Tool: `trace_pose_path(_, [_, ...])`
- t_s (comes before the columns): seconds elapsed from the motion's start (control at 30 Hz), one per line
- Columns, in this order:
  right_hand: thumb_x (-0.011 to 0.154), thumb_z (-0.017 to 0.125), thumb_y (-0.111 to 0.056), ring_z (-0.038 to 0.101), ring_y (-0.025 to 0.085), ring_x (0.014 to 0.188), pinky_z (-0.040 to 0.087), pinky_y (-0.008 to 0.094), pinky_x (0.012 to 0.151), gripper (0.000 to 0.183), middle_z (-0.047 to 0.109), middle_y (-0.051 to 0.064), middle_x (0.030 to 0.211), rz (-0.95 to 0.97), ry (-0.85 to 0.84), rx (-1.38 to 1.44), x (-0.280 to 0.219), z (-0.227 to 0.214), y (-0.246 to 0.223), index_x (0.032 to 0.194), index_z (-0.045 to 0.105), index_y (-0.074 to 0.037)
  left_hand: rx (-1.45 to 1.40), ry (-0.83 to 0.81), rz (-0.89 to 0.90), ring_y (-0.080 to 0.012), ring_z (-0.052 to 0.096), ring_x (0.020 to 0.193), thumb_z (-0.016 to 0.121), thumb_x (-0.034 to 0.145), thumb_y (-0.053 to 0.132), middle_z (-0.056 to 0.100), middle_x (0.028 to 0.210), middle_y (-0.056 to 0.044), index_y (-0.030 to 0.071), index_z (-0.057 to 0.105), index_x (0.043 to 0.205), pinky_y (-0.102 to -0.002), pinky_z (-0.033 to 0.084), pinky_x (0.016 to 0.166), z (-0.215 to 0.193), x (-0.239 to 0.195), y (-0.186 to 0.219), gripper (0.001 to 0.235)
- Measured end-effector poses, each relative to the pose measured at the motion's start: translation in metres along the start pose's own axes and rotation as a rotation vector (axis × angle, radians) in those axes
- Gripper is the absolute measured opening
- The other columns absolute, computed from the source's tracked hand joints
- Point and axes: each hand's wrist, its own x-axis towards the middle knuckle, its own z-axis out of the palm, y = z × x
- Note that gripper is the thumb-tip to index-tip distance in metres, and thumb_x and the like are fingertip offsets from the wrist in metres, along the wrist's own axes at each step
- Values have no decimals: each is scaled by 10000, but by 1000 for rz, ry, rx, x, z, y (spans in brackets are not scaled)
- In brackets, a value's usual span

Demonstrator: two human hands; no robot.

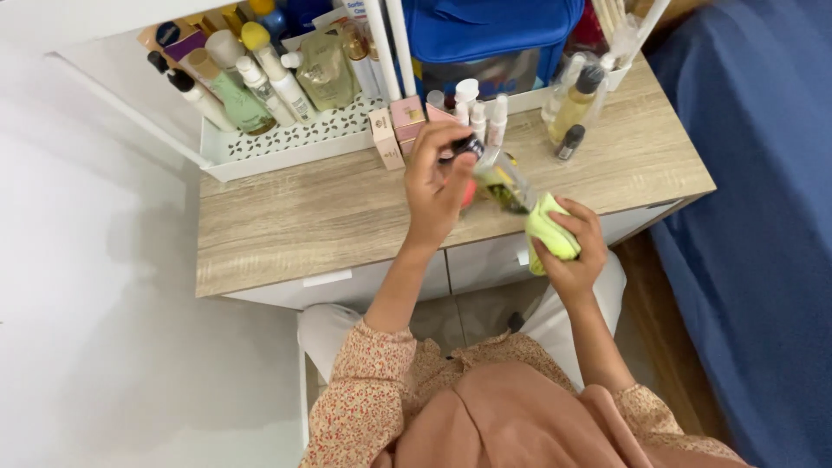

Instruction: Cleaning and organizing various cosmetic bottles and containers on a vanity table using a yellow cloth.

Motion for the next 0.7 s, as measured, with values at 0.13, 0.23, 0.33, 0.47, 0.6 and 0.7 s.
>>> trace_pose_path(0.13, [768,817,-113,638,312,1278,531,451,1101,434,639,194,1340,-27,-35,248,-35,15,-23,1175,678,-53,-273,117,-75,-101,587,1073,700,1068,306,579,1225,-3,28,616,1251,-260,496,983,-24,-62,-37,344])
trace_pose_path(0.23, [786,833,-150,619,311,1256,534,452,1067,447,618,200,1321,-77,-105,378,-54,32,-37,1178,639,-54,-480,354,-268,-87,491,899,711,1072,324,550,1033,-38,-21,607,1329,-242,415,826,-32,-103,-54,443])
trace_pose_path(0.33, [797,831,-158,602,304,1275,514,443,1089,466,605,189,1347,-24,-164,460,-69,47,-49,1194,608,-57,-470,576,-248,-103,535,995,710,1097,373,540,1125,-62,-30,551,1259,-277,468,951,-31,-124,-38,462])
trace_pose_path(0.47, [831,818,-129,575,296,1314,480,409,1118,462,571,199,1398,100,-269,558,-77,54,-62,1228,594,-50,-890,584,-260,-231,635,1025,662,1011,366,551,1243,-126,119,359,1497,-395,571,863,-25,-122,12,623])
trace_pose_path(0.6, [856,781,-43,557,300,1364,457,413,1166,569,556,203,1423,169,-291,650,-70,62,-72,1360,517,-34,-1021,420,-240,-365,713,999,597,1018,227,534,1405,-269,285,128,1625,-470,611,889,-35,-125,24,770])
trace_pose_path(0.7, [856,754,25,569,303,1358,460,430,1170,621,571,220,1435,311,-318,649,-79,61,-56,1413,482,-17,-766,442,-318,-346,718,999,616,1007,208,501,1437,-318,290,47,1641,-480,614,927,-42,-128,15,856])
